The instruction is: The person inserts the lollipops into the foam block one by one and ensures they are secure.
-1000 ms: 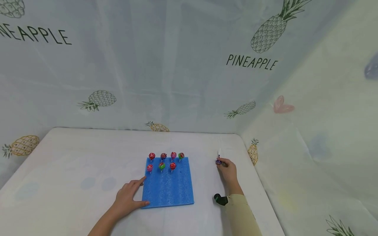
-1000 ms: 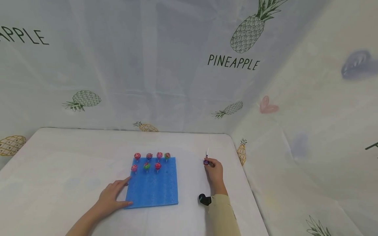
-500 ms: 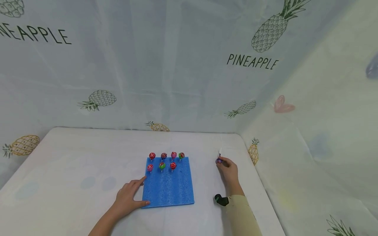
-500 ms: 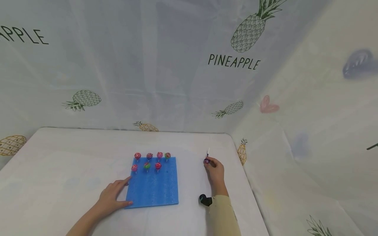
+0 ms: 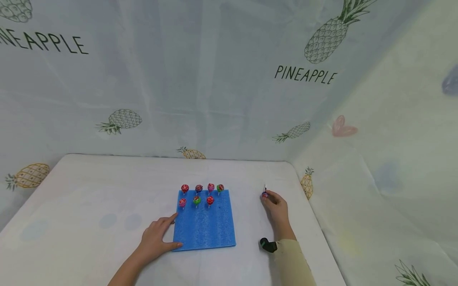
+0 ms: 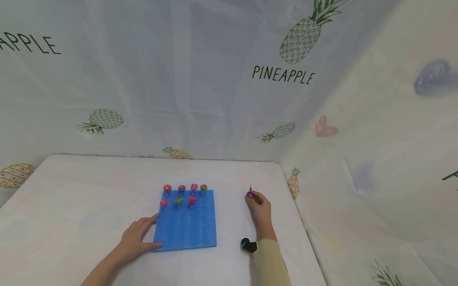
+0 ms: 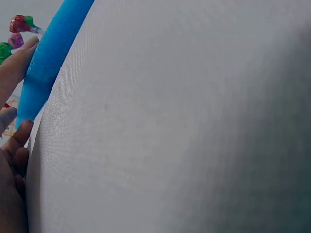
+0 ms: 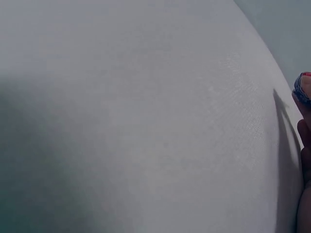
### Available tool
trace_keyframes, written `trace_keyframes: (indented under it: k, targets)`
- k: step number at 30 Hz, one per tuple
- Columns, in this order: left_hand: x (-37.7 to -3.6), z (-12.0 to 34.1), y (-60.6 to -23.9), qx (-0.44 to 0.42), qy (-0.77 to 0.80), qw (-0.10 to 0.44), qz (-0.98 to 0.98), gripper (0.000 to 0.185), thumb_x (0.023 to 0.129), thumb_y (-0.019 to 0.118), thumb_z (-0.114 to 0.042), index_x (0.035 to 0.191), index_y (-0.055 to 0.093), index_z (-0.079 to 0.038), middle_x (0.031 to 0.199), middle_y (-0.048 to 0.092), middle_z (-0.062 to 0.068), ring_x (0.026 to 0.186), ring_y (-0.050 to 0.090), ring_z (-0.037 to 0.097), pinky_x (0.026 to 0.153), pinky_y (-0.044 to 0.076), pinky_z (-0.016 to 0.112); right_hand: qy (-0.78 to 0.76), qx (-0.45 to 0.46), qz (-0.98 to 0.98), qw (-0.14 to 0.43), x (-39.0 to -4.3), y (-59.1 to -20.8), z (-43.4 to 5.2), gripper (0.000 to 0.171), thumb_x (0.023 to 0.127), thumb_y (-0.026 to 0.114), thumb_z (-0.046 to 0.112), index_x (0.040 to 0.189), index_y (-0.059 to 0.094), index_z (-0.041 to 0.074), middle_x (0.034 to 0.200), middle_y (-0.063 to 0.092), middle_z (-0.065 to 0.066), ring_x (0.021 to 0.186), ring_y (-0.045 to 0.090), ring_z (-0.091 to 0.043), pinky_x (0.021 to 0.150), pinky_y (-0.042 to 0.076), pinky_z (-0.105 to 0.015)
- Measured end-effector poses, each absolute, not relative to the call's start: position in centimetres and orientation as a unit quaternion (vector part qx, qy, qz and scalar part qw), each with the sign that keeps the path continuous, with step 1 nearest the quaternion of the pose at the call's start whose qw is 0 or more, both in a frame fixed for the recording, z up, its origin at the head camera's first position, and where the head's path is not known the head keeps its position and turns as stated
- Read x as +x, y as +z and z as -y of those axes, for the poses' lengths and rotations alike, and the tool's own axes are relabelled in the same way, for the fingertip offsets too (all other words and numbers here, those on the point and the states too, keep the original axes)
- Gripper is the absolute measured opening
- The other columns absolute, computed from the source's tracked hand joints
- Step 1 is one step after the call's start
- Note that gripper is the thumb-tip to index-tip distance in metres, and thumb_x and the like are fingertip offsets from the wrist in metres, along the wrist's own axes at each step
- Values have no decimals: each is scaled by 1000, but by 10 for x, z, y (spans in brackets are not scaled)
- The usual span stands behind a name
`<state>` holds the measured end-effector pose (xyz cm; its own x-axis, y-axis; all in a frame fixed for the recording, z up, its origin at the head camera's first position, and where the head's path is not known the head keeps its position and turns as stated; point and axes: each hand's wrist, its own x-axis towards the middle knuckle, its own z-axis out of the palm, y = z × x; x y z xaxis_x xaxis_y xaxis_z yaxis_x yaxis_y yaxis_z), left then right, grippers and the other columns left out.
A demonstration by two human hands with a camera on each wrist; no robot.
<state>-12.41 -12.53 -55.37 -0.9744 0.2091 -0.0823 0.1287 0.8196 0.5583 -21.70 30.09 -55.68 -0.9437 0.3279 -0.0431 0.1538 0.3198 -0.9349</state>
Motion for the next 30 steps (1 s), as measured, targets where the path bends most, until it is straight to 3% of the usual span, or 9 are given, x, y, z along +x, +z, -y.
trace_keyframes:
  k: [4, 13, 23, 30]
  targets:
    - [-125, 126, -554, 92, 287, 67, -951, 103, 65, 80, -64, 148, 42, -13, 126, 56, 8, 111, 50, 31, 87, 44, 57, 562, -142, 811, 76, -211, -555, -297, 31, 89, 71, 10, 120, 69, 9, 116, 67, -9, 107, 57, -21, 85, 45, -27]
    - [-124, 127, -552, 95, 290, 65, -950, 102, 66, 80, -63, 147, 43, -13, 126, 57, 9, 111, 50, 32, 87, 44, 57, 580, -138, 797, 96, -198, -550, -289, 30, 92, 68, 10, 122, 68, 6, 114, 67, -11, 100, 57, -16, 80, 44, -17]
    - [-123, 126, -552, 93, 292, 61, -950, 102, 66, 80, -63, 147, 44, -12, 125, 57, 8, 111, 49, 32, 87, 43, 58, 594, -128, 788, 103, -185, -553, -283, 30, 93, 66, 8, 122, 66, 0, 109, 67, -10, 95, 57, -12, 77, 45, -16]
    - [-122, 126, -552, 91, 290, 64, -951, 102, 66, 80, -63, 147, 44, -12, 125, 57, 8, 111, 50, 32, 87, 44, 57, 611, -111, 781, 74, -172, -552, -280, 33, 93, 67, 10, 124, 65, 1, 112, 65, -10, 97, 57, -10, 79, 46, -17]
